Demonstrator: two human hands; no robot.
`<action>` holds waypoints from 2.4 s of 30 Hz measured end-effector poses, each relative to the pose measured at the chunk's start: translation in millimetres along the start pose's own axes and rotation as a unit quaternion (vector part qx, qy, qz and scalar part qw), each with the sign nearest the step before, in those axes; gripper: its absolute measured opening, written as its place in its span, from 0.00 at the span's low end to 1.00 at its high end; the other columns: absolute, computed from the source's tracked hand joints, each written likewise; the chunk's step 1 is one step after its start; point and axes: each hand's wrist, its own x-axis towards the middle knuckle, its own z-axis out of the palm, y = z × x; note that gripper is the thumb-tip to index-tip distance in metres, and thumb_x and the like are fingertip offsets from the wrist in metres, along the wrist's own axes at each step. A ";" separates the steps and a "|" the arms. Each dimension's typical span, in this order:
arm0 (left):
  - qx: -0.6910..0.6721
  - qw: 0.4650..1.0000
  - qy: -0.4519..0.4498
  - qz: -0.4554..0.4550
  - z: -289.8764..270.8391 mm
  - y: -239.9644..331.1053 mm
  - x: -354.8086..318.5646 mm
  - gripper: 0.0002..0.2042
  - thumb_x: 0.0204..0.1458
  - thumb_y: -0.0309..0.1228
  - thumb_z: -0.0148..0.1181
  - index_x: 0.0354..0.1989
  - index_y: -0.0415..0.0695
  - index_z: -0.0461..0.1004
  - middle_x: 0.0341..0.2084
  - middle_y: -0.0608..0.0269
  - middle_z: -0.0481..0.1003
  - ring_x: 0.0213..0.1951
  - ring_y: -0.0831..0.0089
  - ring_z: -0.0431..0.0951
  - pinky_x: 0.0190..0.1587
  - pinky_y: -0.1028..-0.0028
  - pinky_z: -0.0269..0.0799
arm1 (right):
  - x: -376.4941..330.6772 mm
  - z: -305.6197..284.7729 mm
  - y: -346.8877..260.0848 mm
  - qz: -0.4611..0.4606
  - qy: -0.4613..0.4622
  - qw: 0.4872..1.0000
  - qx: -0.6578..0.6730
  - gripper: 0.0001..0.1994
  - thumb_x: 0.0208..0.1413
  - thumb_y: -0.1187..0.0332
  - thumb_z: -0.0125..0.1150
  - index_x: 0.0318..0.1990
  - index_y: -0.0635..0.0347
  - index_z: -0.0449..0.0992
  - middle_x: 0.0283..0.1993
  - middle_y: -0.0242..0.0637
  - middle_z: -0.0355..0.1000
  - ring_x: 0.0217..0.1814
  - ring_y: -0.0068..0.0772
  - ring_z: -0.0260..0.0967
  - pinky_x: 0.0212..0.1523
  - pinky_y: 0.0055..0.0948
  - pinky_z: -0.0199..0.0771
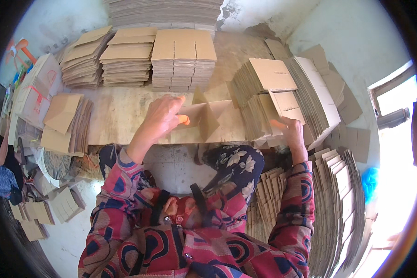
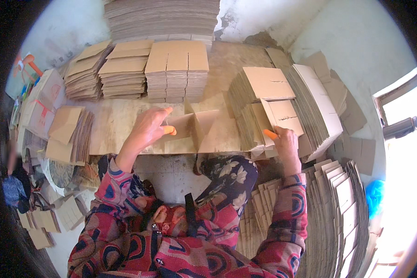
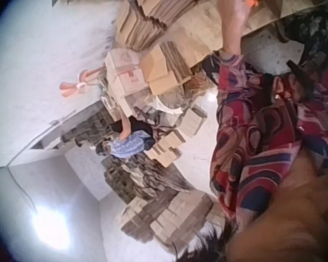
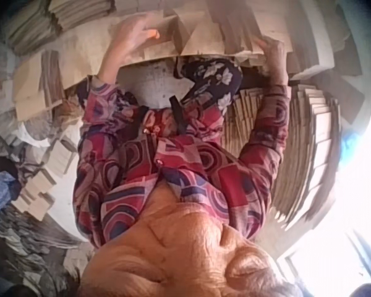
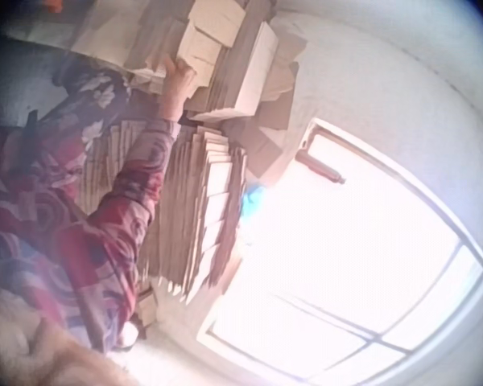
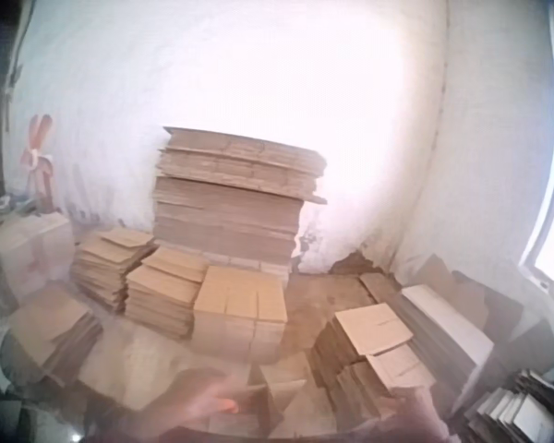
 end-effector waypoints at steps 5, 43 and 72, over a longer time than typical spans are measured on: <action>0.046 0.998 0.003 -0.035 -26.7 -5.6 -14.1 0.23 0.38 0.38 0.71 0.42 0.39 0.75 0.28 0.48 0.74 0.36 0.51 0.74 0.37 0.59 0.69 | -8.0 -20.4 -5.0 -0.008 0.045 0.963 -0.266 0.19 0.55 0.73 0.57 0.55 0.63 0.69 0.25 0.49 0.72 0.23 0.50 0.70 0.24 0.44 0.67; -0.023 0.999 0.044 -0.013 -7.5 -30.2 -24.2 0.03 0.40 0.19 0.54 0.25 0.37 0.73 0.20 0.44 0.72 0.29 0.46 0.74 0.33 0.54 0.68 | 33.3 79.7 -213.9 -0.233 -0.165 0.952 0.111 0.35 0.53 0.76 0.58 0.68 0.69 0.51 0.27 0.52 0.73 0.25 0.43 0.74 0.28 0.39 0.75; 0.084 0.970 0.221 0.058 -18.9 -16.9 -29.5 0.21 0.43 0.28 0.65 0.48 0.42 0.71 0.42 0.59 0.74 0.45 0.59 0.73 0.48 0.62 0.69 | 27.6 84.5 -191.3 -0.183 -0.102 0.972 0.105 0.15 0.47 0.81 0.53 0.44 0.60 0.73 0.32 0.49 0.75 0.35 0.54 0.74 0.34 0.45 0.73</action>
